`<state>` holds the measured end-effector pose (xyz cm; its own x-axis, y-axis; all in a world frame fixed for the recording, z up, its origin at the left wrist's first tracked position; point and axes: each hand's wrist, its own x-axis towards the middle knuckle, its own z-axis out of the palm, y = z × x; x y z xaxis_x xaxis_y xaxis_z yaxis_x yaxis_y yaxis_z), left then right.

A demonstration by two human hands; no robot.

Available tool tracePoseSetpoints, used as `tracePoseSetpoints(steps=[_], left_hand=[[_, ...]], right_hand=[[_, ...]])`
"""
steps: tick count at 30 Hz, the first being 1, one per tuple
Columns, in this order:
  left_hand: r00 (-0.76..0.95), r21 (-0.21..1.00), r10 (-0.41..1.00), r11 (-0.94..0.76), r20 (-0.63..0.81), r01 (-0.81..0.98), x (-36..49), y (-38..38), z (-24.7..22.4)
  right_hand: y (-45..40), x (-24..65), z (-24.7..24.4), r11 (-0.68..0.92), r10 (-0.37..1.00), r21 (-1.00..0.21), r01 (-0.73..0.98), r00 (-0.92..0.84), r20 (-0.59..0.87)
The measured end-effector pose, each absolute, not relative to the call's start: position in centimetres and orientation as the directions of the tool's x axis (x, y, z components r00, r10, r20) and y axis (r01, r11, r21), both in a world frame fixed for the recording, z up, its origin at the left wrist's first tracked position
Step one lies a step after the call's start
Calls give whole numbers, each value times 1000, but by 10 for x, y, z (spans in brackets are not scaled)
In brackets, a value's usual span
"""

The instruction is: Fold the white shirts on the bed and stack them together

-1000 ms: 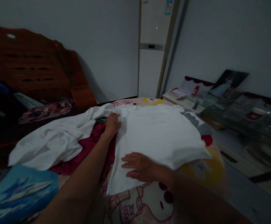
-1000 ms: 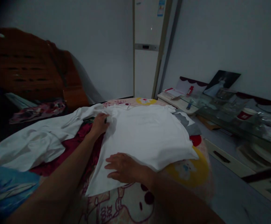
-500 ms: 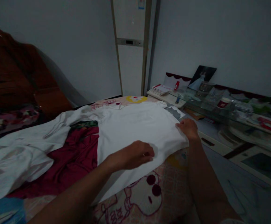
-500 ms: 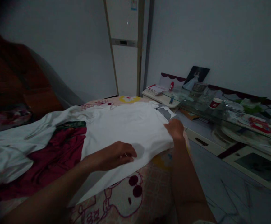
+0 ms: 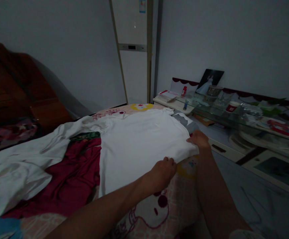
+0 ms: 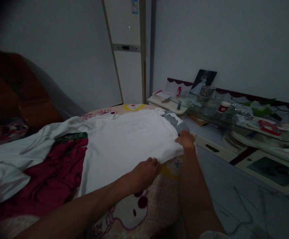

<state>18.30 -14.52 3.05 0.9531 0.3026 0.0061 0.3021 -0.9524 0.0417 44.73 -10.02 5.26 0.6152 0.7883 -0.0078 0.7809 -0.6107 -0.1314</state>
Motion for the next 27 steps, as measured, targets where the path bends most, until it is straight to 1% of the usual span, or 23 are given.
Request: tracePoseSetpoints(steps=[2, 4, 6, 9, 11, 13, 15, 16, 18, 19, 20, 22, 25, 27], left_hand=[[953, 32, 304, -952, 19, 303, 182, -146, 29], [942, 44, 335, -942, 31, 334, 184, -146, 28], [922, 70, 384, -922, 55, 380, 189, -143, 24], [901, 112, 423, -904, 101, 412, 194, -138, 17], [887, 167, 441, -893, 141, 418, 195, -134, 14], [853, 274, 475, -868, 217, 414, 194, -130, 15], [786, 446, 540, -808, 301, 384, 192, -126, 19], [751, 548, 580, -757, 315, 355, 192, -124, 21], [713, 738, 649, -613, 265, 283, 190, -120, 24], [718, 805, 662, -538, 217, 252, 190, -117, 24], [737, 846, 654, -481, 171, 231, 190, -116, 24], [790, 863, 603, -455, 116, 220, 189, -113, 22], [845, 793, 523, -559, 113, 241, 189, -112, 18], [855, 757, 504, -604, 120, 250, 189, -113, 17]], right_hand=[[-100, 446, 53, -597, 801, -97, 796, 598, -23], [-100, 444, 52, -579, 813, -95, 809, 582, -4], [-98, 442, 52, -578, 812, -118, 808, 583, 14], [-95, 441, 53, -561, 817, -191, 806, 576, 32], [-93, 441, 54, -547, 821, -227, 806, 570, 44], [-94, 442, 55, -547, 818, -236, 803, 573, 53], [-96, 443, 58, -567, 799, -248, 786, 597, 66], [-97, 443, 60, -583, 782, -259, 770, 618, 81], [-101, 443, 65, -619, 733, -277, 735, 667, 132], [-102, 443, 67, -633, 709, -280, 722, 686, 163], [-103, 442, 68, -644, 694, -273, 715, 696, 185], [-104, 441, 68, -657, 693, -240, 714, 698, 180], [-103, 440, 63, -670, 722, -167, 724, 687, 81], [-103, 442, 59, -664, 739, -131, 736, 673, 33]])
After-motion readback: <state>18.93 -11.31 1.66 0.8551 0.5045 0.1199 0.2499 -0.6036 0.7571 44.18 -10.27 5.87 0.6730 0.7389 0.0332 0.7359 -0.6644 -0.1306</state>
